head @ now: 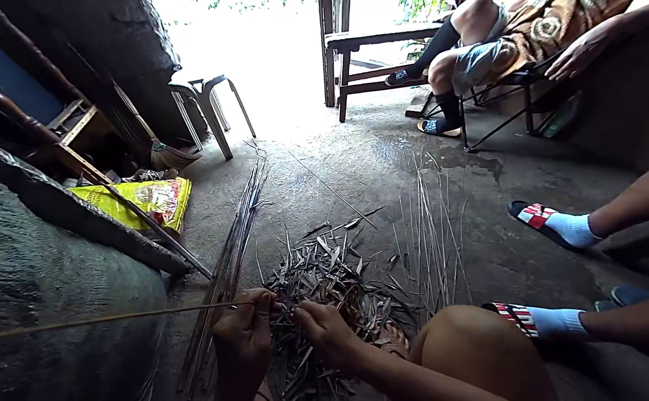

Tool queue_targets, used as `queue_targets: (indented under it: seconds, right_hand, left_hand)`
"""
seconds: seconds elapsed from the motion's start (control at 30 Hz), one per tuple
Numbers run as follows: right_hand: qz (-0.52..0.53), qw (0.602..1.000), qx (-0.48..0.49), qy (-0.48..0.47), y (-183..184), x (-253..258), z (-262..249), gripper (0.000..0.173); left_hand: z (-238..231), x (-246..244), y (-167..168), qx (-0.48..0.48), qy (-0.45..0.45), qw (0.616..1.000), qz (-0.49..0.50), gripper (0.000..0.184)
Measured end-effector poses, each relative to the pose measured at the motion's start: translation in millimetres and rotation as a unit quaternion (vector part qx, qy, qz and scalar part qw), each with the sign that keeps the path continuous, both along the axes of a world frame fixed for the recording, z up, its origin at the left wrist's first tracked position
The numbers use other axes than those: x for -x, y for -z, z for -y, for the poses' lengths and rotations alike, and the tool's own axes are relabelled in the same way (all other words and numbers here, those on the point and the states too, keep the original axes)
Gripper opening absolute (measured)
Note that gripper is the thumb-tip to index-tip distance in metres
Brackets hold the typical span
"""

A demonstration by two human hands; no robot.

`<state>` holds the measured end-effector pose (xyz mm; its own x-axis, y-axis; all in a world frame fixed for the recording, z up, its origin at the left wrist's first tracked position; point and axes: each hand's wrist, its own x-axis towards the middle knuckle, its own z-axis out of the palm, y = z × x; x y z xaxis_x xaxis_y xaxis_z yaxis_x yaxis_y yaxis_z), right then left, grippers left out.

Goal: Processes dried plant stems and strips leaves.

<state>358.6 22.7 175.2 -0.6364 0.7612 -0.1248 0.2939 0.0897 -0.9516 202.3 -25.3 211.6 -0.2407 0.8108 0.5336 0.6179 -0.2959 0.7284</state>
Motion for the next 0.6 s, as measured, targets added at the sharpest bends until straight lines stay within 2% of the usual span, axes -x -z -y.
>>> queue_targets:
  seconds: [0.3, 0.47, 0.6]
  right_hand:
    - [0.116, 0.984, 0.133, -0.023, 27.8, -7.9, -20.5, 0.047]
    - [0.160, 0.972, 0.173, -0.018, 41.1, -8.7, -23.8, 0.048]
    - [0.334, 0.915, 0.224, -0.036, 80.2, -19.5, -23.3, 0.052]
  left_hand:
    - [1.9, 0.8, -1.3, -0.017, 0.029, 0.999, -0.022, 0.030]
    - [1.8, 5.5, -0.6, -0.030, 0.022, 0.999, -0.011, 0.031]
    - [11.6, 19.4, -36.9, -0.066, -0.013, 0.997, 0.045, 0.027]
